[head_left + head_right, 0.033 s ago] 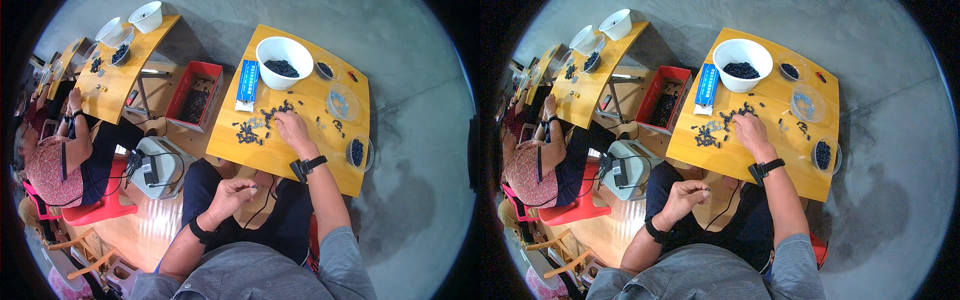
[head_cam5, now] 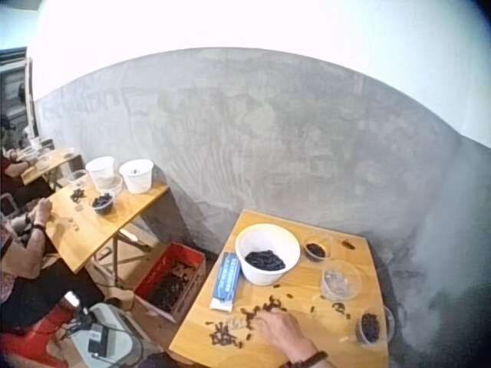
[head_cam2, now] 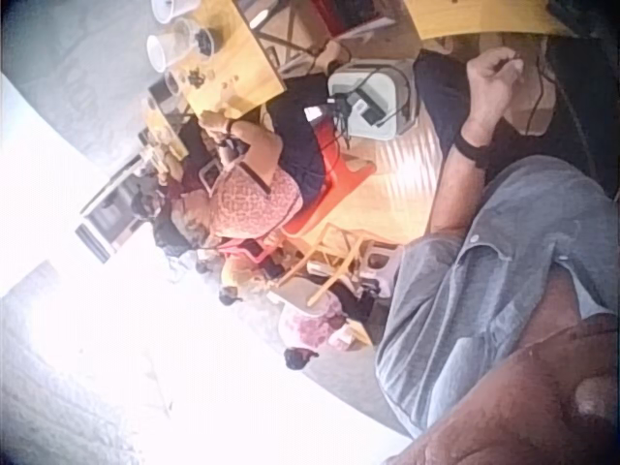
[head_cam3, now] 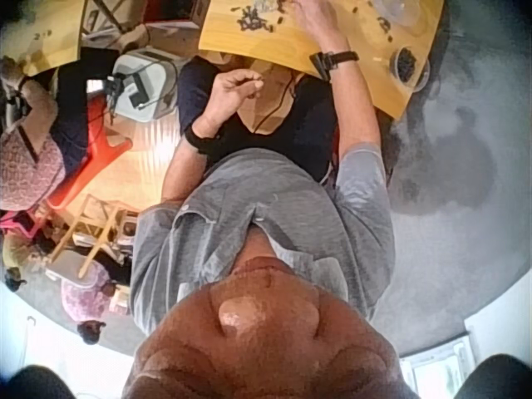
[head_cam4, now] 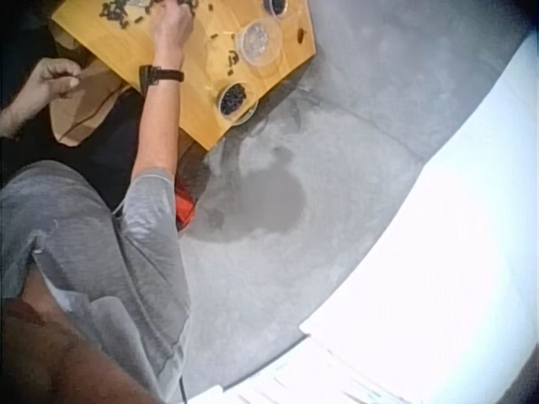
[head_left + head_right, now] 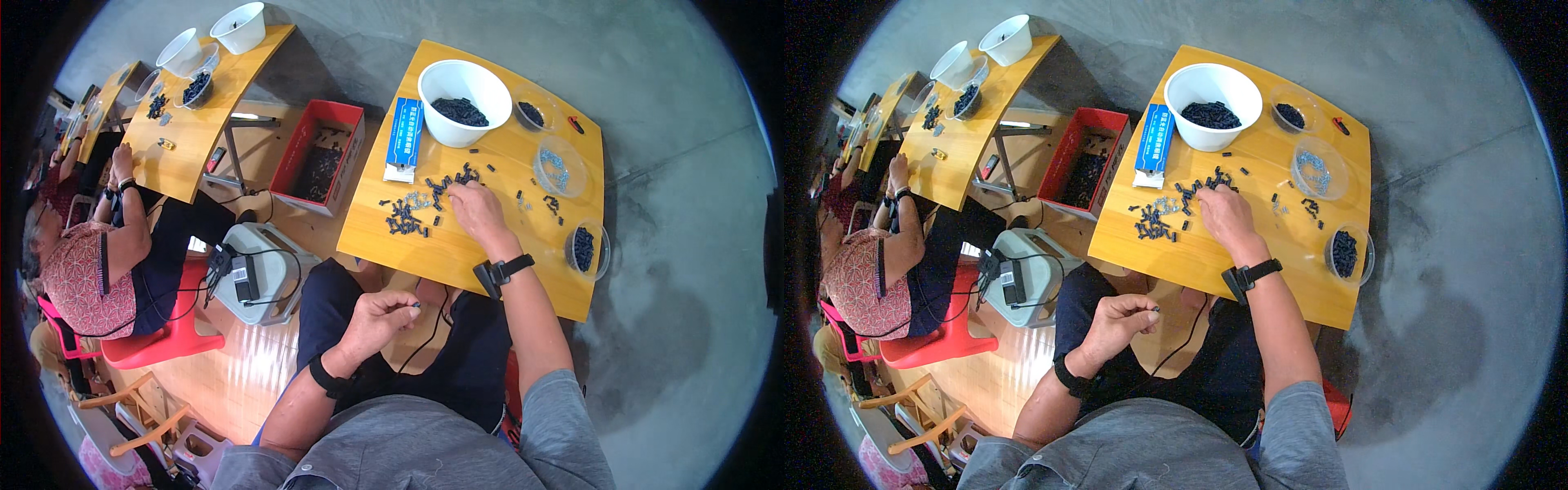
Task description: Assembling small black plastic components at a workshop table.
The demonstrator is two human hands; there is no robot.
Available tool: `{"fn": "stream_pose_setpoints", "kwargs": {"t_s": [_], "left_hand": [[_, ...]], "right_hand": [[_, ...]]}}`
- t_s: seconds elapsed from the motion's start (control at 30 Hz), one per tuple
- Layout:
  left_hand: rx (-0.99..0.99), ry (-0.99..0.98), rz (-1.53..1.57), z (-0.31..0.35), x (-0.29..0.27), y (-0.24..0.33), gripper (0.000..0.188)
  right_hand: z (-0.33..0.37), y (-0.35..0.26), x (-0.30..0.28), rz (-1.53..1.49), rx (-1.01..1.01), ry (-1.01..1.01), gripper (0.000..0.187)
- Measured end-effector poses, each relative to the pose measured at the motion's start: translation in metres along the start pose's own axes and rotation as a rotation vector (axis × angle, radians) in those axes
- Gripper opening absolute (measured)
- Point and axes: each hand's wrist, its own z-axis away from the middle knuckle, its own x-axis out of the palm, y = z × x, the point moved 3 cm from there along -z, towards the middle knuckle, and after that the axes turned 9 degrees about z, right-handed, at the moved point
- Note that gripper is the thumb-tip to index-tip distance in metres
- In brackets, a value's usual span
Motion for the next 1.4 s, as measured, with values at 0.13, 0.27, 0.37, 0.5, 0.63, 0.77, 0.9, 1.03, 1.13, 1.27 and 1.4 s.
{"fn": "stream_pose_setpoints", "kwargs": {"t_s": [0.13,0.27,0.37,0.5,0.63,0.77,0.9,1.03,1.13,1.27,1.4], "left_hand": [[-0.002,0.002,0.007,0.001,0.001,0.001,0.008],[0.016,0.004,0.003,0.004,0.002,0.003,0.008],[0.04,0.006,0.021,0.007,0.005,0.006,0.008],[0.102,-0.005,0.033,0.006,0.011,0.014,0.008],[0.136,-0.024,0.095,0.005,0.024,0.031,0.009],[0.201,-0.089,0.135,0.011,0.035,0.049,0.01],[0.256,-0.132,0.127,0.021,0.042,0.055,0.01],[0.26,-0.138,0.128,0.033,0.049,0.059,0.01],[0.296,-0.18,0.105,0.04,0.053,0.063,0.011],[0.305,-0.18,0.108,0.049,0.055,0.065,0.011],[0.303,-0.193,0.132,0.056,0.056,0.066,0.01]], "right_hand": [[0.003,-0.001,-0.001,0.016,0.042,-0.015,0.014],[0.011,-0.002,-0.005,-0.004,0.003,0.085,0.013],[0.022,0.003,-0.001,-0.094,0.044,0.169,0.012],[0.044,0.01,0.003,-0.458,0.239,0.15,0.009],[0.068,-0.021,-0.033,-0.945,0.49,0.038,0.008],[0.086,-0.052,-0.077,-1.148,0.329,-0.021,0.012],[0.105,-0.086,-0.111,-1.385,0.251,-0.16,0.015],[0.118,-0.107,-0.129,-1.387,0.167,-0.263,0.018],[0.124,-0.115,-0.135,-1.397,0.142,-0.276,0.02],[0.13,-0.119,-0.138,-1.39,0.121,-0.277,0.021],[0.134,-0.122,-0.142,-1.391,0.115,-0.278,0.02]]}}
